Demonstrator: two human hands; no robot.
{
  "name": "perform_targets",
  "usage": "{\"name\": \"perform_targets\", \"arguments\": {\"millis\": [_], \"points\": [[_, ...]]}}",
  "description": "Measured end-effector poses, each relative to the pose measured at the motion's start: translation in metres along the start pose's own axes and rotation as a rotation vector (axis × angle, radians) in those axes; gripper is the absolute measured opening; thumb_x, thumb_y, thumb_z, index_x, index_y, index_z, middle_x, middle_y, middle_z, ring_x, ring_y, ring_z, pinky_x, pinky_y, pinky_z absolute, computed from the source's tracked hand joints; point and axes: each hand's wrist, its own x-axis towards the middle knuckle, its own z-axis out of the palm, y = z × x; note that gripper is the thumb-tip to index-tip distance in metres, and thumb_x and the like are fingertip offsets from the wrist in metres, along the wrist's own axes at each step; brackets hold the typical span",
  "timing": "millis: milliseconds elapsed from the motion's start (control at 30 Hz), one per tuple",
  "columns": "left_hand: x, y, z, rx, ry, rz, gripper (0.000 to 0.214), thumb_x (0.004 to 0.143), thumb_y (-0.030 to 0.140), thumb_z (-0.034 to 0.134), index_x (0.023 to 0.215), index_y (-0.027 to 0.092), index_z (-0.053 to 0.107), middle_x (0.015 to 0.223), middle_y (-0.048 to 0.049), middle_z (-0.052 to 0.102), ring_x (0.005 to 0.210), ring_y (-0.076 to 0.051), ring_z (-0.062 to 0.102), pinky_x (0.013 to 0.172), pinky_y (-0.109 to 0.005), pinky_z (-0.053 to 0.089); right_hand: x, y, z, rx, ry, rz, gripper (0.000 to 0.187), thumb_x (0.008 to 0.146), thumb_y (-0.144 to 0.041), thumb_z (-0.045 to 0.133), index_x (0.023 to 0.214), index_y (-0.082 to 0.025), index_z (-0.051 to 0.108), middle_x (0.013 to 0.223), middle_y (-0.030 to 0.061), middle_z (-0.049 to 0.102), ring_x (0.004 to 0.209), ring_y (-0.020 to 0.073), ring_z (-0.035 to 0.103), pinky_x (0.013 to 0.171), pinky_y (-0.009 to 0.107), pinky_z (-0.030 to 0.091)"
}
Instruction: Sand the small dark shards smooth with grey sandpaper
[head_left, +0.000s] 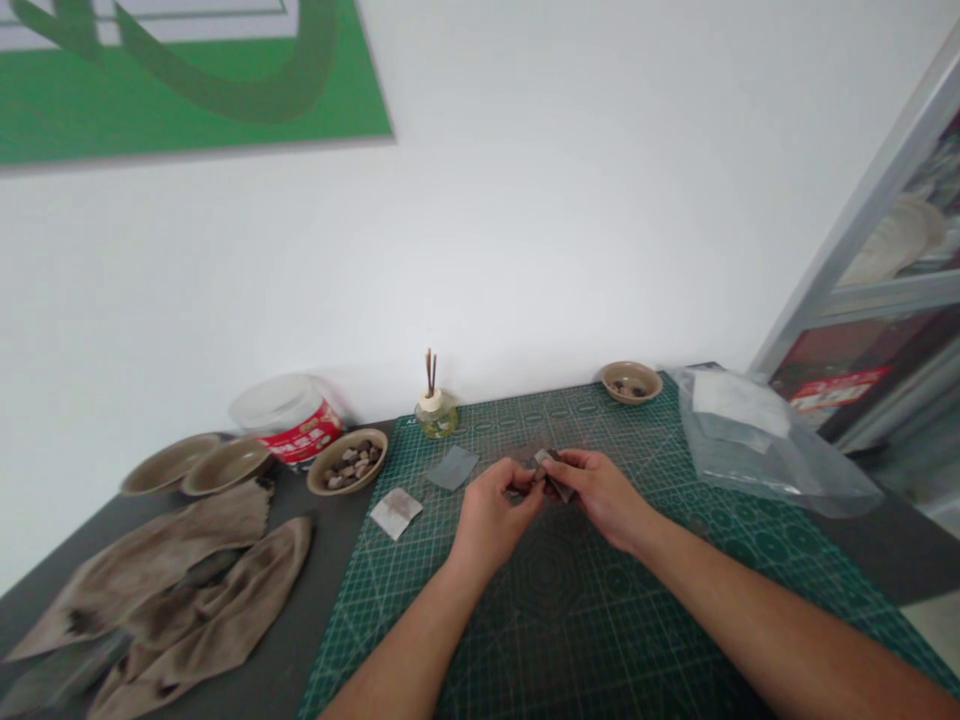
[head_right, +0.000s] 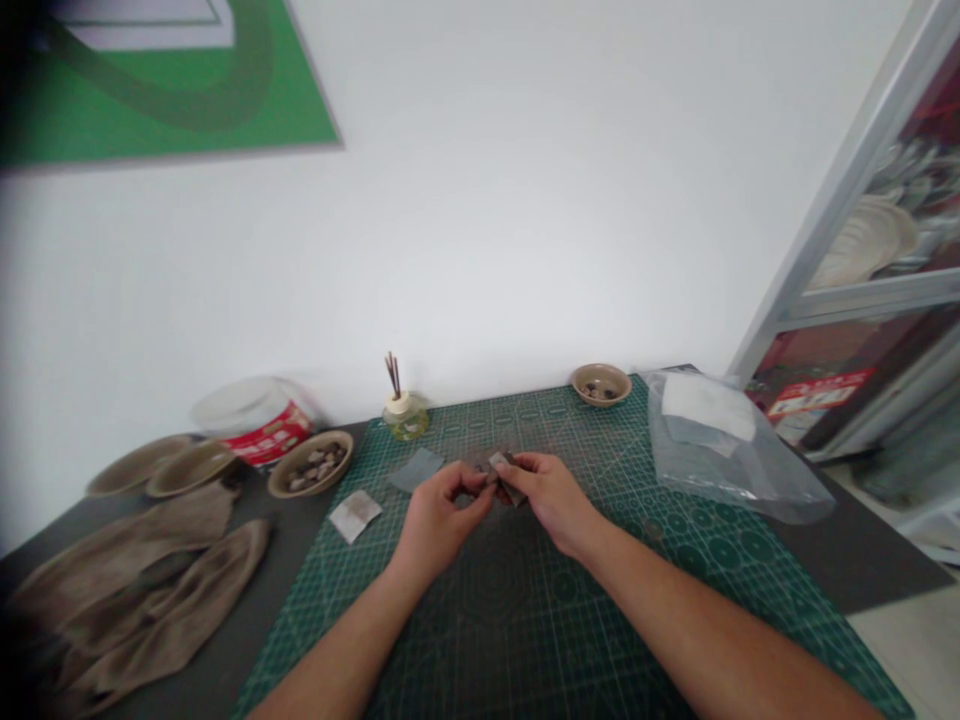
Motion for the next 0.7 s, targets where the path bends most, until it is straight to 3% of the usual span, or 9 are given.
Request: {"name": "perform_targets", "arguments": {"millis": [200,467,700], "points": [[-0.001,0.0,-0.002,0.055,0.043,0.066,0.008,0.079,0.022,0.064,0.073,0.019,0.061,0.073,0.0008,0.065,0.07,-0.014,0.061,0.068,-0.024,0.046,0.005,-0.003,-0.007,-0.035,0.151,-0.007,0.033,0.076,-0.048,0.07,0.077,-0.015,0.07,0.067,0.0038,0.065,0.061,0.0162,0.056,0.062,0.029,0.042],[0.002,-0.008,-0.001,-0.064,0.008,0.052,0.004,0.078,0.018,0.062,0.082,0.019,0.062,0.095,-0.0045,0.069,0.079,-0.015,0.065,0.075,-0.027,0.053,-0.001,-0.015,-0.007,-0.335,0.163,-0.189,0.021,0.08,-0.04,0.068,0.078,-0.019,0.072,0.072,0.0015,0.067,0.069,0.0178,0.057,0.065,0.029,0.041],[0.002,-0.008,-0.002,0.066,-0.037,0.088,0.004,0.081,0.018,0.06,0.08,0.019,0.063,0.078,-0.0009,0.066,0.075,-0.015,0.062,0.071,-0.025,0.049,-0.003,-0.012,-0.005,-0.535,0.116,-0.284,0.013,0.083,-0.034,0.066,0.089,-0.023,0.073,0.083,0.0016,0.07,0.078,0.0198,0.062,0.071,0.03,0.043]]}}
